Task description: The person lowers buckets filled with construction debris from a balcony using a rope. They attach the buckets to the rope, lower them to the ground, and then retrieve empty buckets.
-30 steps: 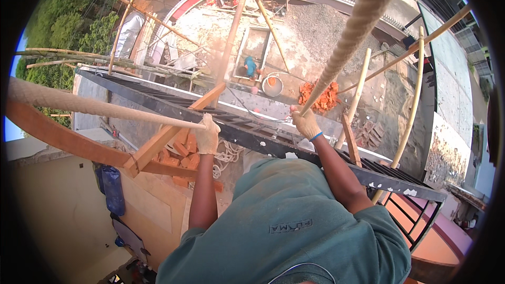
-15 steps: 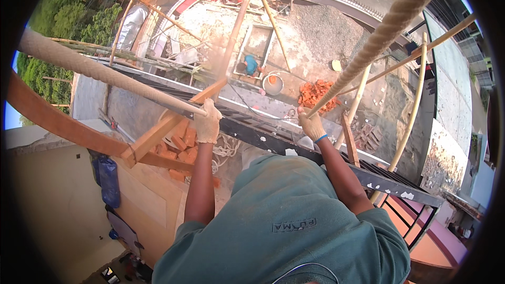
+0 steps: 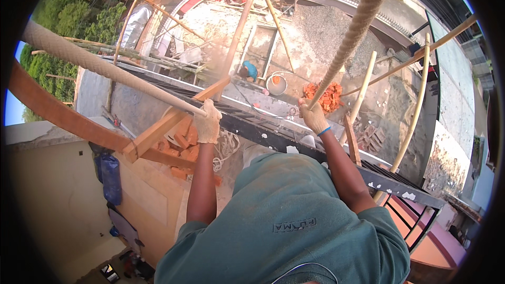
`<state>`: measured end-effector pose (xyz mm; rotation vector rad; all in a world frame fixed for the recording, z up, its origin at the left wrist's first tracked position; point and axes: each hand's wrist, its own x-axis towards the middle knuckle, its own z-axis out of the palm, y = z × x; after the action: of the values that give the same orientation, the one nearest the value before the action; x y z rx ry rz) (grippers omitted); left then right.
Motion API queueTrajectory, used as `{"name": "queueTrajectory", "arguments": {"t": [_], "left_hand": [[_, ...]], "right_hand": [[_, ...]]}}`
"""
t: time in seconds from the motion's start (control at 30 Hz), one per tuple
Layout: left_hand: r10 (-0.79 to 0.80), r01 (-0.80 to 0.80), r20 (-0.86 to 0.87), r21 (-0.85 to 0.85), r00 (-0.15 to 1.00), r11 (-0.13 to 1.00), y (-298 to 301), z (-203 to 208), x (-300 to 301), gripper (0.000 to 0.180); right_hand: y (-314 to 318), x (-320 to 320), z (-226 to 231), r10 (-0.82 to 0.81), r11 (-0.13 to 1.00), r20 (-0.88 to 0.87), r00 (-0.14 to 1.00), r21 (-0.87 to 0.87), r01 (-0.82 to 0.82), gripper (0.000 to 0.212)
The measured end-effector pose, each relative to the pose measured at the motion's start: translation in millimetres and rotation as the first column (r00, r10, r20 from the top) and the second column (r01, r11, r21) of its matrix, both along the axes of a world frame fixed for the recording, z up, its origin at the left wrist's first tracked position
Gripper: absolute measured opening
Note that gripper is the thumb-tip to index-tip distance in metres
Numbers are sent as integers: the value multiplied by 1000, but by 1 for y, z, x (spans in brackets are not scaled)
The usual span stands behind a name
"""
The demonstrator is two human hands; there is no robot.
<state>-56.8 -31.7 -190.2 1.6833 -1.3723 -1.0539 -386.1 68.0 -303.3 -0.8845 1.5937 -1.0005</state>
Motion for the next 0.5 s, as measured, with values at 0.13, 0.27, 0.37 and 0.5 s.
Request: {"name": "queueTrajectory", "arguments": {"t": [0.13,0.27,0.37,0.5], "left_hand": [[30,-30,-104,3,994,1000,5,15,-5,57],[-39,28,-107,-110,994,994,2,30,-3,56],[-22,8,-152,-96,988,995,2,40,-5,54],[20,-32,-110,-111,994,993,6,58,-10,52]], "right_hand": [[-1,-1,11,-27,999,56,998,-37,29,41],[4,1,7,-26,1000,122,992,12,25,43],[9,-3,-1,-25,999,99,995,35,21,44],[17,-12,-9,-42,998,65,997,45,39,46]]}}
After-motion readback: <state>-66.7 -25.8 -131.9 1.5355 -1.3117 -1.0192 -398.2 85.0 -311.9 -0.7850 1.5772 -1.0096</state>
